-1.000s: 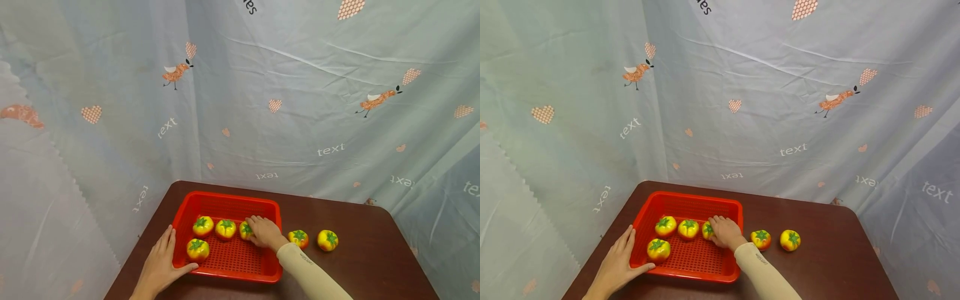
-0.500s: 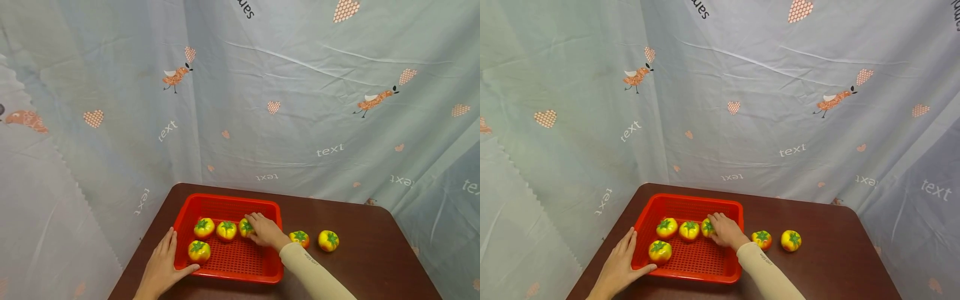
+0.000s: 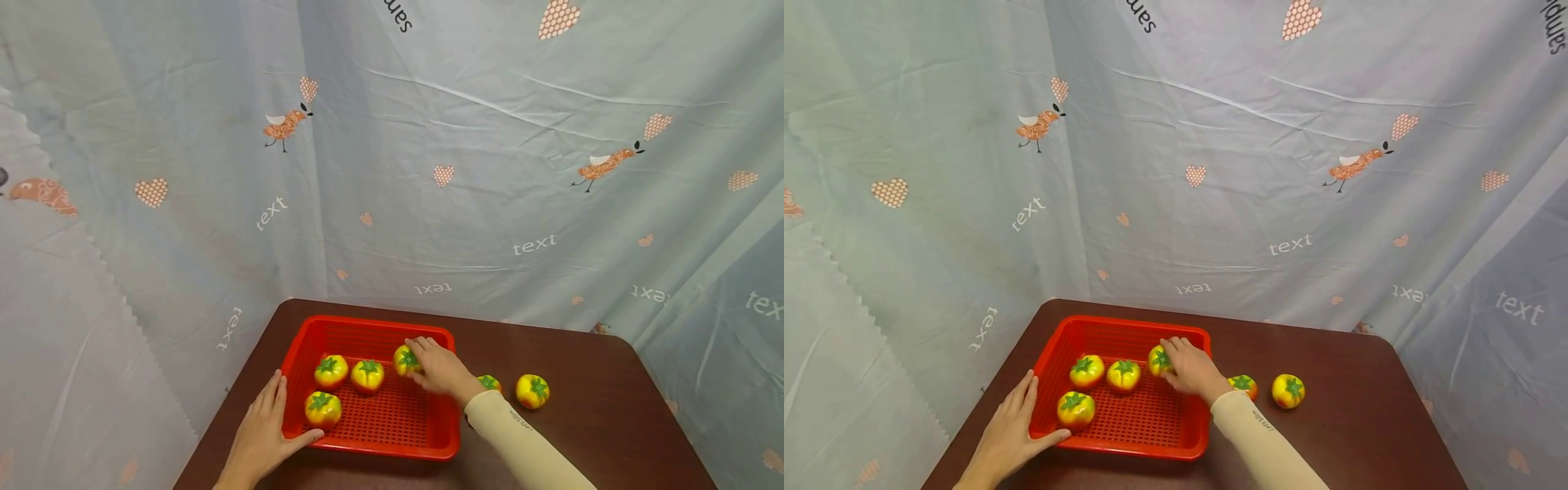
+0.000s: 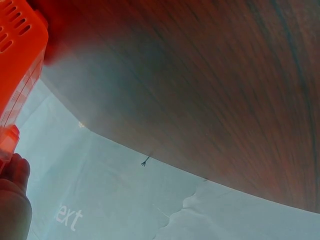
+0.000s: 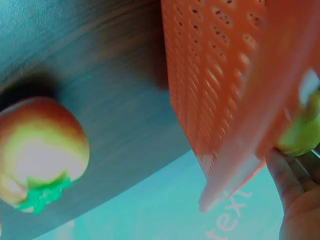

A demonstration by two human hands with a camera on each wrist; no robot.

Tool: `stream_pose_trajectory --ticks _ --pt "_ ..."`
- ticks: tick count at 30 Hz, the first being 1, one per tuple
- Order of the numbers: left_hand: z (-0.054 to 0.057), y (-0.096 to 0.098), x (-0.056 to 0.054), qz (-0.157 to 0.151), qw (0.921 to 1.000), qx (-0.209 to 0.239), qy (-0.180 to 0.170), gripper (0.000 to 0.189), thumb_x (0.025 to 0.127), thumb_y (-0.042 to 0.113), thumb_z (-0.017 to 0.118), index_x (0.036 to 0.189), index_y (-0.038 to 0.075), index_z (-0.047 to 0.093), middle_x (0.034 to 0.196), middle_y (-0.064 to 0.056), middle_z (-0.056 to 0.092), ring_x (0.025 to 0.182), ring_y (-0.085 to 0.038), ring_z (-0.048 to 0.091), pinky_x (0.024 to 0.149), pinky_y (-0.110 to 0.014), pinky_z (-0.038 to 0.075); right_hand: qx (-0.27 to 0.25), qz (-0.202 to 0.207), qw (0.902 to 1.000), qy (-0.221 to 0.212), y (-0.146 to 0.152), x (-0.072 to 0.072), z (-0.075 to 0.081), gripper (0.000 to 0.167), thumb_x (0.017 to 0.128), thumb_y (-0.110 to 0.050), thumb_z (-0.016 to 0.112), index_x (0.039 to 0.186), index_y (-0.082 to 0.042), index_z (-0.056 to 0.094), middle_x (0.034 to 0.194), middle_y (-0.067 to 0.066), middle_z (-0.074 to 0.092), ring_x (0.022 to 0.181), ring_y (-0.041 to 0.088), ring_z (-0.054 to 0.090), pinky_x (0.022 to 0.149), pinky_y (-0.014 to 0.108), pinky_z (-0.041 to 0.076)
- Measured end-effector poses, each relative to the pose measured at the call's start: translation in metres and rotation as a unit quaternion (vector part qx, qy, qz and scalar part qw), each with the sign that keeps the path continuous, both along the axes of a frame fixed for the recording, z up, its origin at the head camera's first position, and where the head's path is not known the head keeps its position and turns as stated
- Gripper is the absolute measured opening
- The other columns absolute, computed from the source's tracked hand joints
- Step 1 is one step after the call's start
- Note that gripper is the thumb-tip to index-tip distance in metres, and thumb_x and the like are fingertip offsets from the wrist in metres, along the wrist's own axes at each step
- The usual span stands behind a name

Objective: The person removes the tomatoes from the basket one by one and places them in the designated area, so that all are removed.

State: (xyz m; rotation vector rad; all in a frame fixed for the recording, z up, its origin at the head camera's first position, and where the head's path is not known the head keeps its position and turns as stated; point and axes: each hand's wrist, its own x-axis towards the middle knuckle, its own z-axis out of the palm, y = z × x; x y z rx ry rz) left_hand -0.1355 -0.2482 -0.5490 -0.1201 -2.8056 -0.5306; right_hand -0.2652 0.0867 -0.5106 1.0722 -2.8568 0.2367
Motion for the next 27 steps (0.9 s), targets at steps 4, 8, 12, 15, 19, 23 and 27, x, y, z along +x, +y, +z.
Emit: stream_pose_trajectory --ticks 4,8,12,15,19,23,27 --pt "0.001 0.0 0.0 0.002 1.0 0.0 -0.006 0.117 0.069 0.069 0.074 0.146 -0.011 0.034 0.155 -0.027 0.029 0.133 -0.047 0.039 0.102 -0.067 0.038 -0.008 -0.002 1.0 0.003 0.005 0.0 0.008 0.067 0.088 -0.03 0.072 0.143 -0.002 0.046 0.135 0.009 0.054 0.122 0.024 0.054 0.098 0.037 0.052" --pt "0.002 0.001 0.001 0.005 0.9998 0.0 -0.018 0.118 0.07 0.07 0.073 0.147 -0.011 0.033 0.155 -0.027 0.028 0.134 -0.047 0.038 0.102 -0.068 0.037 -0.013 -0.002 0.9999 0.009 0.01 0.0 0.014 0.067 0.088 -0.03 0.072 0.143 -0.002 0.046 0.135 0.01 0.054 0.124 0.026 0.053 0.098 0.039 0.052" --pt "0.002 0.001 0.001 0.006 0.9997 0.0 -0.022 0.118 0.07 0.07 0.072 0.147 -0.011 0.032 0.156 -0.027 0.027 0.134 -0.048 0.037 0.103 -0.068 0.036 -0.02 0.0 0.9996 0.023 0.015 -0.001 0.016 0.067 0.088 -0.031 0.072 0.143 -0.002 0.046 0.134 0.009 0.054 0.122 0.025 0.053 0.096 0.038 0.053" --pt "0.002 0.001 0.0 0.005 0.9998 0.0 -0.02 0.118 0.07 0.07 0.072 0.147 -0.011 0.033 0.156 -0.027 0.027 0.134 -0.048 0.037 0.103 -0.068 0.036 -0.026 -0.001 0.9992 0.031 0.019 -0.001 0.017 0.066 0.088 -0.031 0.072 0.142 -0.002 0.047 0.133 0.009 0.055 0.119 0.024 0.054 0.094 0.037 0.053" --pt "0.002 0.001 0.0 0.004 0.9998 0.001 -0.018 0.118 0.07 0.07 0.072 0.147 -0.011 0.033 0.155 -0.027 0.028 0.134 -0.048 0.038 0.103 -0.068 0.036 -0.037 -0.006 0.9988 0.032 0.025 -0.001 0.02 0.066 0.088 -0.031 0.073 0.141 -0.002 0.047 0.132 0.009 0.055 0.118 0.023 0.054 0.094 0.037 0.053" --pt "0.001 0.001 0.0 0.004 0.9999 0.002 -0.014 0.117 0.07 0.069 0.073 0.146 -0.011 0.034 0.155 -0.027 0.029 0.133 -0.048 0.038 0.103 -0.068 0.036 -0.046 -0.006 0.9983 0.034 0.031 -0.001 0.024 0.066 0.087 -0.031 0.073 0.141 -0.002 0.047 0.132 0.01 0.056 0.116 0.023 0.055 0.096 0.036 0.052" --pt "0.002 0.001 0.0 0.004 0.9999 0.001 -0.011 0.117 0.07 0.069 0.073 0.146 -0.011 0.034 0.154 -0.028 0.029 0.133 -0.048 0.039 0.102 -0.068 0.037 -0.058 -0.002 0.9978 0.034 0.036 0.0 0.028 0.067 0.087 -0.03 0.074 0.141 -0.001 0.047 0.131 0.01 0.056 0.116 0.024 0.055 0.096 0.038 0.052"
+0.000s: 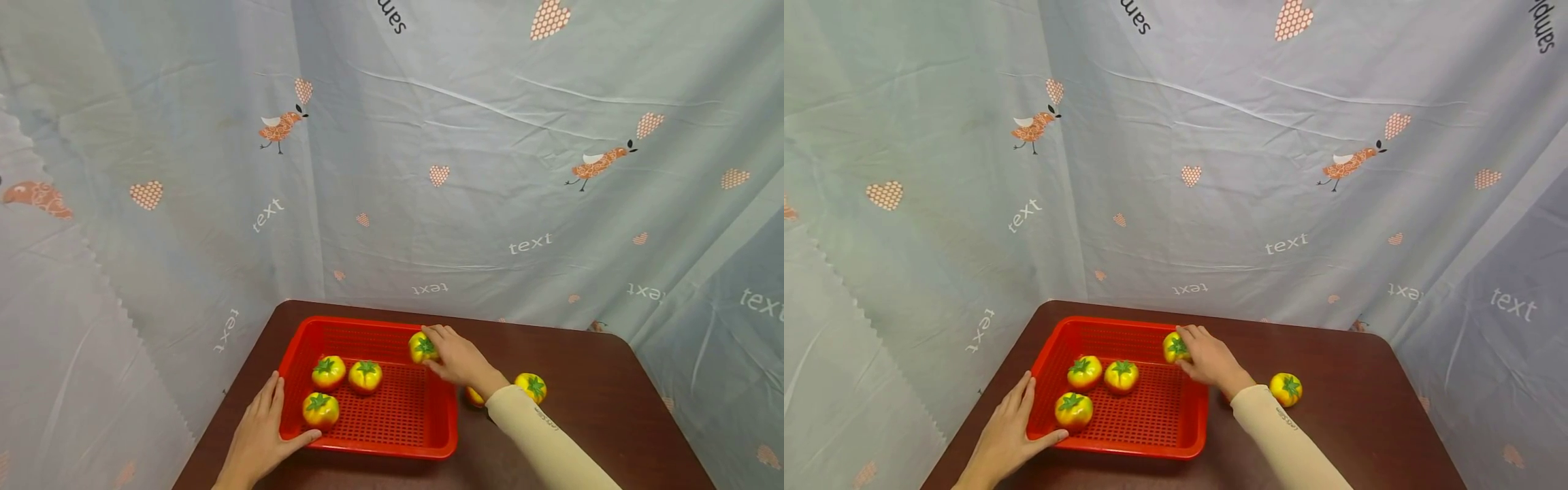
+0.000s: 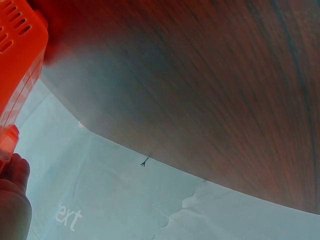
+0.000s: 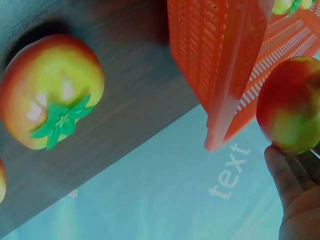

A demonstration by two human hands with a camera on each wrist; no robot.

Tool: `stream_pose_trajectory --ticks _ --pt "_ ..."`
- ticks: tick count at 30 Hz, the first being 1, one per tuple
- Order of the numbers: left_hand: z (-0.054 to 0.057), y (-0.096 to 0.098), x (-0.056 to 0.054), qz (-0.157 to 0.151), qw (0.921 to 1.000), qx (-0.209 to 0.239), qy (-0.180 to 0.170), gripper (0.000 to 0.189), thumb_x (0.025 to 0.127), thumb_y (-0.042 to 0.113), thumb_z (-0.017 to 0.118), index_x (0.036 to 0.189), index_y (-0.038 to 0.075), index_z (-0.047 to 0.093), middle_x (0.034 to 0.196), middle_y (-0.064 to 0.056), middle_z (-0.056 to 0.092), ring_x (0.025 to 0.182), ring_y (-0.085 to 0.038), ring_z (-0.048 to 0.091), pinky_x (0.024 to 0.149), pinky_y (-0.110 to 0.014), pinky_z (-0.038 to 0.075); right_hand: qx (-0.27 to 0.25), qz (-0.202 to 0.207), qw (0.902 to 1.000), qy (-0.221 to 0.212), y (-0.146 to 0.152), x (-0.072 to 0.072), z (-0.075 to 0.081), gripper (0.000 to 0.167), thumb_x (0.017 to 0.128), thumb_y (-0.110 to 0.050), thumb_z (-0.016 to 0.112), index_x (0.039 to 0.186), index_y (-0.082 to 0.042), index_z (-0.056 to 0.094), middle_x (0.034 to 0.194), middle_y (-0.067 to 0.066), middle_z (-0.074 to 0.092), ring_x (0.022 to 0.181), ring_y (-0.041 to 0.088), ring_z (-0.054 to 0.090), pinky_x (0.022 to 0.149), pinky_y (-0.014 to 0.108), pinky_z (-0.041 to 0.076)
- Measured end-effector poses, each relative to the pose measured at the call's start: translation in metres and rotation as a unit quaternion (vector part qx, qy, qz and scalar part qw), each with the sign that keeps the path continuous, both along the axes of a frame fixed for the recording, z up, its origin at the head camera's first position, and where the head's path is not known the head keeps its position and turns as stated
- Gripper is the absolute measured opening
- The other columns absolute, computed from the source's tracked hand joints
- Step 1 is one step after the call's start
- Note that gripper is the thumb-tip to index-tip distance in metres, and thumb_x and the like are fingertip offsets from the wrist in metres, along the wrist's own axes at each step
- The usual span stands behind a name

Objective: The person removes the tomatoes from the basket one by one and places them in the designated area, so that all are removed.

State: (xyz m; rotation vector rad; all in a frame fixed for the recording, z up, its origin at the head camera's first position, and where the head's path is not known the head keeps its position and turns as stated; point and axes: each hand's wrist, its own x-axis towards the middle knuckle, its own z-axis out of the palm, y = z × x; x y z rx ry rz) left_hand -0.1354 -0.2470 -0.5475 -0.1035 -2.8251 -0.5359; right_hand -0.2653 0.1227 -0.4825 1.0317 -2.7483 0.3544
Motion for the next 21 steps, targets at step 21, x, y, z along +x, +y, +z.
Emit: stream_pose_trajectory --ticks 21 --pt "-0.002 -0.001 0.0 -0.005 1.0 0.005 0.006 0.116 0.07 0.068 0.074 0.146 -0.01 0.034 0.155 -0.027 0.029 0.133 -0.048 0.038 0.102 -0.068 0.037 -0.006 -0.056 0.9983 -0.015 0.042 -0.001 0.008 0.069 0.089 -0.029 0.072 0.144 -0.001 0.044 0.134 0.013 0.055 0.123 0.029 0.054 0.101 0.043 0.049"
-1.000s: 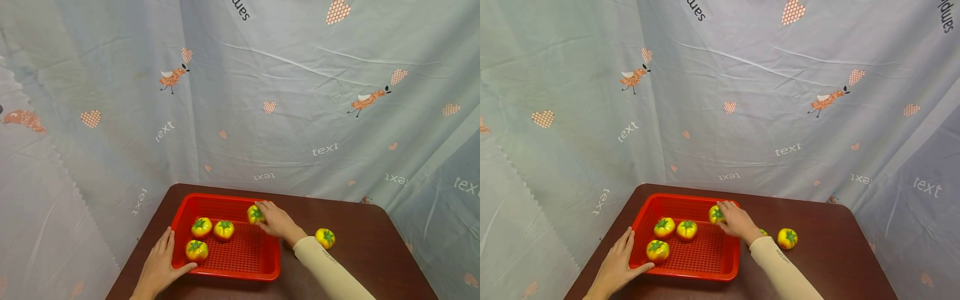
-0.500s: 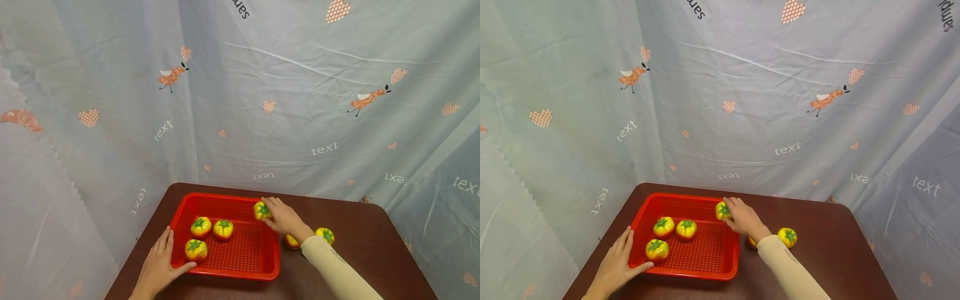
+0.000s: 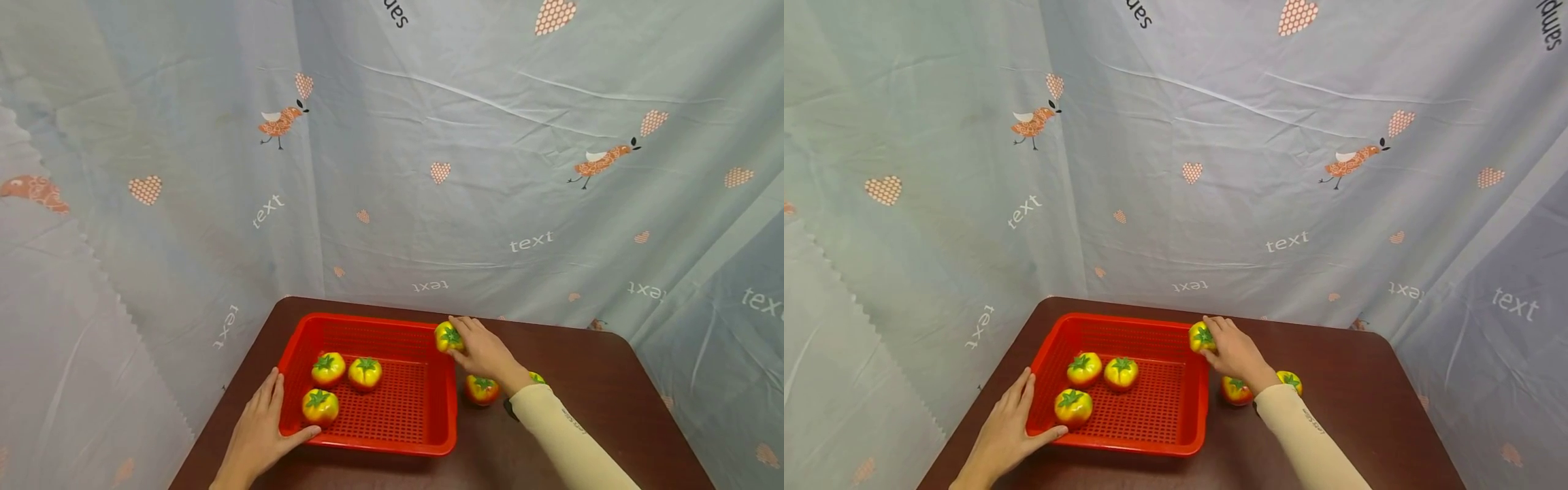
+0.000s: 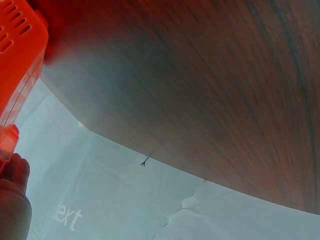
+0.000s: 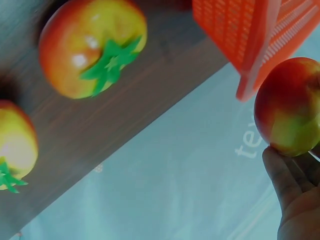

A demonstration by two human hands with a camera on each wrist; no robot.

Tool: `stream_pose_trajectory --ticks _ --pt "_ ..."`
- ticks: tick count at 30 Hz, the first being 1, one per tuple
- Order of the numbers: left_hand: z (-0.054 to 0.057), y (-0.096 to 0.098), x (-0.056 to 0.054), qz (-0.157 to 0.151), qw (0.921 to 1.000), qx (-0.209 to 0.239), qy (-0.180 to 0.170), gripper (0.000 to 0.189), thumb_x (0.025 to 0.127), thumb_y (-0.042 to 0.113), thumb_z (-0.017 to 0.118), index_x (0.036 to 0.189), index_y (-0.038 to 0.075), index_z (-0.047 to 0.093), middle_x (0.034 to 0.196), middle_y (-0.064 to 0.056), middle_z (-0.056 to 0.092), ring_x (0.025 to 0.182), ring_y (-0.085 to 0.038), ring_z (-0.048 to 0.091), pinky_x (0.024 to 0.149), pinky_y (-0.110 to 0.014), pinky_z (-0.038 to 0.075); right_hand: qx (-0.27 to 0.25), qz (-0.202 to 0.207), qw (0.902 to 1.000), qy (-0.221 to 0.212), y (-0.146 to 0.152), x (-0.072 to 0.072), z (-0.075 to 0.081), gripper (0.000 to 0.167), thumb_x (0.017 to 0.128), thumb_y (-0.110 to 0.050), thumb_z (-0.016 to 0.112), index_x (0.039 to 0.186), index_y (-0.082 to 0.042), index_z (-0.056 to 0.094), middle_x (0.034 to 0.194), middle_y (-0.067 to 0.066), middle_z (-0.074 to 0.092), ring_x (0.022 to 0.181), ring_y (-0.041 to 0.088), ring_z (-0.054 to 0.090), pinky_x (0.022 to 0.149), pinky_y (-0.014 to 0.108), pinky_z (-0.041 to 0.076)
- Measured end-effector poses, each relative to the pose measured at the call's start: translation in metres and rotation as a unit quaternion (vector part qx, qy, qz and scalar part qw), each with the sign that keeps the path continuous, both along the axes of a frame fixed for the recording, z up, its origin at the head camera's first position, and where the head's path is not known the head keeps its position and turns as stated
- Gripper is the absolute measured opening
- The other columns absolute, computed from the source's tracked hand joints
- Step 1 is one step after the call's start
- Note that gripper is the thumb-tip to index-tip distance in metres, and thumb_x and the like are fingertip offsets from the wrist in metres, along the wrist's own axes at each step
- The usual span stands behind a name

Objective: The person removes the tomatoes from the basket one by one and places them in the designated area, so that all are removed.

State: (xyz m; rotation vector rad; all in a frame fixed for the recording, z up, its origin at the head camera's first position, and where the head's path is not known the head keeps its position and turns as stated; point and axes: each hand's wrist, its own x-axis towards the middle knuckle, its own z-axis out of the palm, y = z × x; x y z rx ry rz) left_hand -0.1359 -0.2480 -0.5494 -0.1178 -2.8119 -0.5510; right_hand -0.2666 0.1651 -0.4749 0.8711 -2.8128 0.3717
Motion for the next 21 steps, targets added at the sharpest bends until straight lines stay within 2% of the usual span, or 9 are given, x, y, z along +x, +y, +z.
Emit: stream_pose_trajectory --ticks 5,10,17,21 --pt "0.0 0.0 -0.001 0.001 1.0 -0.001 -0.002 0.116 0.07 0.068 0.074 0.147 -0.011 0.033 0.155 -0.027 0.028 0.134 -0.048 0.038 0.102 -0.068 0.037 -0.008 -0.018 0.9998 0.003 0.014 -0.002 -0.002 0.069 0.087 -0.028 0.074 0.143 -0.001 0.045 0.133 0.014 0.056 0.123 0.03 0.054 0.1 0.045 0.05" --pt "0.003 0.0 -0.001 0.0 1.0 -0.002 -0.002 0.116 0.07 0.068 0.074 0.146 -0.011 0.033 0.155 -0.027 0.029 0.133 -0.048 0.038 0.102 -0.068 0.036 -0.016 -0.034 0.9993 -0.001 0.029 -0.004 -0.001 0.069 0.087 -0.027 0.074 0.144 -0.002 0.044 0.133 0.015 0.056 0.124 0.032 0.054 0.107 0.052 0.043" --pt "0.001 0.0 -0.001 0.0 1.0 -0.001 -0.003 0.116 0.071 0.067 0.074 0.146 -0.011 0.034 0.155 -0.027 0.028 0.133 -0.048 0.038 0.102 -0.068 0.036 -0.02 -0.047 0.9987 0.005 0.054 -0.008 0.003 0.067 0.087 -0.023 0.074 0.142 0.001 0.045 0.131 0.018 0.056 0.119 0.035 0.056 0.095 0.05 0.052" --pt "0.0 0.0 -0.001 -0.001 1.0 -0.002 -0.001 0.115 0.071 0.067 0.074 0.146 -0.011 0.034 0.155 -0.026 0.028 0.133 -0.048 0.038 0.102 -0.068 0.037 -0.021 -0.065 0.9976 -0.007 0.069 -0.009 0.006 0.067 0.088 -0.023 0.073 0.143 0.002 0.043 0.133 0.021 0.054 0.121 0.039 0.053 0.097 0.052 0.05"
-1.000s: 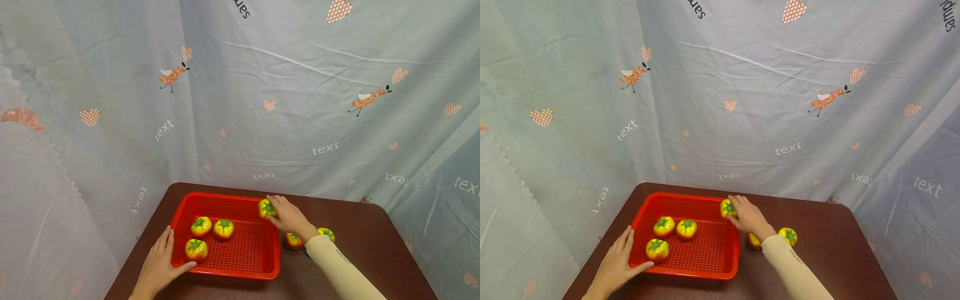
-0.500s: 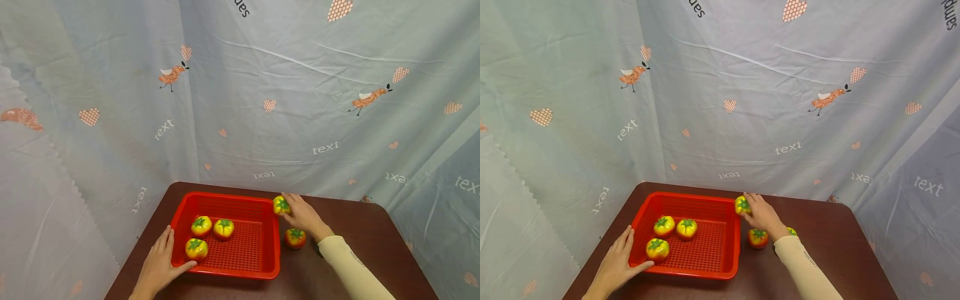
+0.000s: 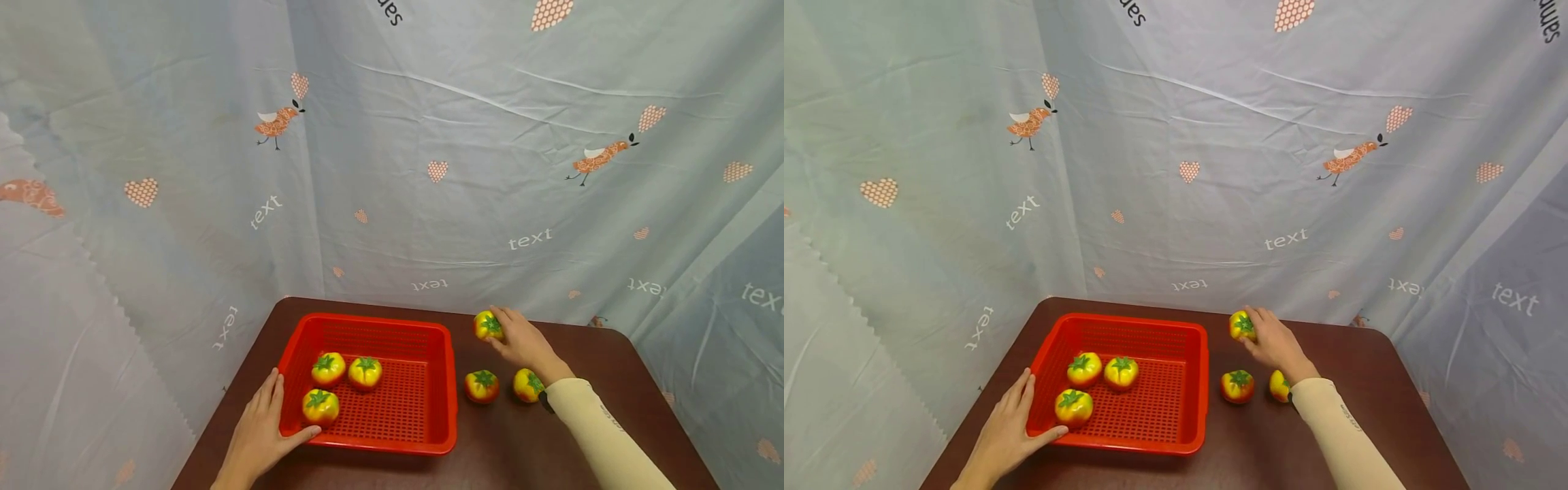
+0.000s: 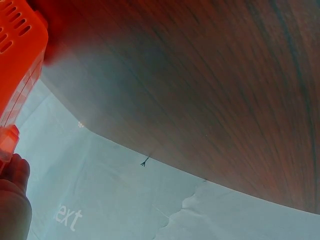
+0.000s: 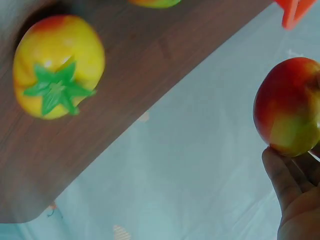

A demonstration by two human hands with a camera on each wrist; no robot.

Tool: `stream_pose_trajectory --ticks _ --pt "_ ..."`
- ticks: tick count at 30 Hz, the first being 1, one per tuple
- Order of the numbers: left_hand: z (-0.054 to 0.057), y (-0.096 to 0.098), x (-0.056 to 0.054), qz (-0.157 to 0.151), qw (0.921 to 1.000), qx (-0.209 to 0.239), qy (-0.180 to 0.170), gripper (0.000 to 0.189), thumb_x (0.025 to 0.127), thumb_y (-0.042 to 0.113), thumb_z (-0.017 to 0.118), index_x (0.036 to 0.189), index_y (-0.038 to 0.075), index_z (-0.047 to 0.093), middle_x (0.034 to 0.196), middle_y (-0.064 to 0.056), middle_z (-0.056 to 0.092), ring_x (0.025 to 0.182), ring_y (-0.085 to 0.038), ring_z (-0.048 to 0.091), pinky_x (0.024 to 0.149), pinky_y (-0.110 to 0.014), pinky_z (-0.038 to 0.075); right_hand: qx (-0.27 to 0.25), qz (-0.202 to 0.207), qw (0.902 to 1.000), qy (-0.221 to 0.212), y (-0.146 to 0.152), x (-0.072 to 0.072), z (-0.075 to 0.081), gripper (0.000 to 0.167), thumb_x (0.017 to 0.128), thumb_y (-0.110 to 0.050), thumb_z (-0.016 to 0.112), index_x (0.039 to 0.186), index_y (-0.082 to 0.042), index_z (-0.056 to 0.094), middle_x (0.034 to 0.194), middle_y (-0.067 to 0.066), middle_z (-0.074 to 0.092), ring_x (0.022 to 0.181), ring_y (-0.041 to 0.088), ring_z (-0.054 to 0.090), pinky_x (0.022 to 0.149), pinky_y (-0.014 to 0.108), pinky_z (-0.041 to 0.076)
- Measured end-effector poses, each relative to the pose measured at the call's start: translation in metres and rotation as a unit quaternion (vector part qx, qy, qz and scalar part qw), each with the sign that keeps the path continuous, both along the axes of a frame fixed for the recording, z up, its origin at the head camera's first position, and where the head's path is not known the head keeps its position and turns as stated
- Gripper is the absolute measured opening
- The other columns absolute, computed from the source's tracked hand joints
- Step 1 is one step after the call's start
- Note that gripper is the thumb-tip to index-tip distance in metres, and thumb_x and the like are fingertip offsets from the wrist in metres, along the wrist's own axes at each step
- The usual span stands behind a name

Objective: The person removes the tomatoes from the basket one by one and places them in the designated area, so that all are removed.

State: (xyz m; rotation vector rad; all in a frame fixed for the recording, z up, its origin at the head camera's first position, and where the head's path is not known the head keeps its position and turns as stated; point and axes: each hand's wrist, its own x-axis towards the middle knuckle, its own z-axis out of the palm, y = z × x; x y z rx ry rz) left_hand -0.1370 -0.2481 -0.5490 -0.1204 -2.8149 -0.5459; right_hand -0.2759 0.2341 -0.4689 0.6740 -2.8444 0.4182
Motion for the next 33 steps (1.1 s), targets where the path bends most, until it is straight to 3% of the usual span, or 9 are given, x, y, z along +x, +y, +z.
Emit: stream_pose_trajectory --ticks 13,33 --pt "0.0 0.001 0.001 0.0 1.0 -0.001 0.007 0.114 0.071 0.066 0.074 0.146 -0.011 0.035 0.155 -0.026 0.029 0.133 -0.047 0.038 0.103 -0.067 0.037 -0.002 -0.055 0.9978 -0.037 0.044 0.007 -0.005 0.066 0.092 -0.022 0.068 0.145 0.006 0.039 0.139 0.029 0.047 0.127 0.046 0.046 0.101 0.06 0.044" --pt "0.001 0.0 0.001 0.005 0.9999 0.003 -0.008 0.116 0.072 0.069 0.072 0.147 -0.009 0.033 0.156 -0.025 0.028 0.134 -0.047 0.037 0.104 -0.068 0.035 0.001 -0.091 0.9953 -0.035 0.107 0.03 -0.038 0.067 0.088 -0.02 0.07 0.138 0.014 0.041 0.125 0.032 0.053 0.107 0.044 0.052 0.087 0.058 0.049"
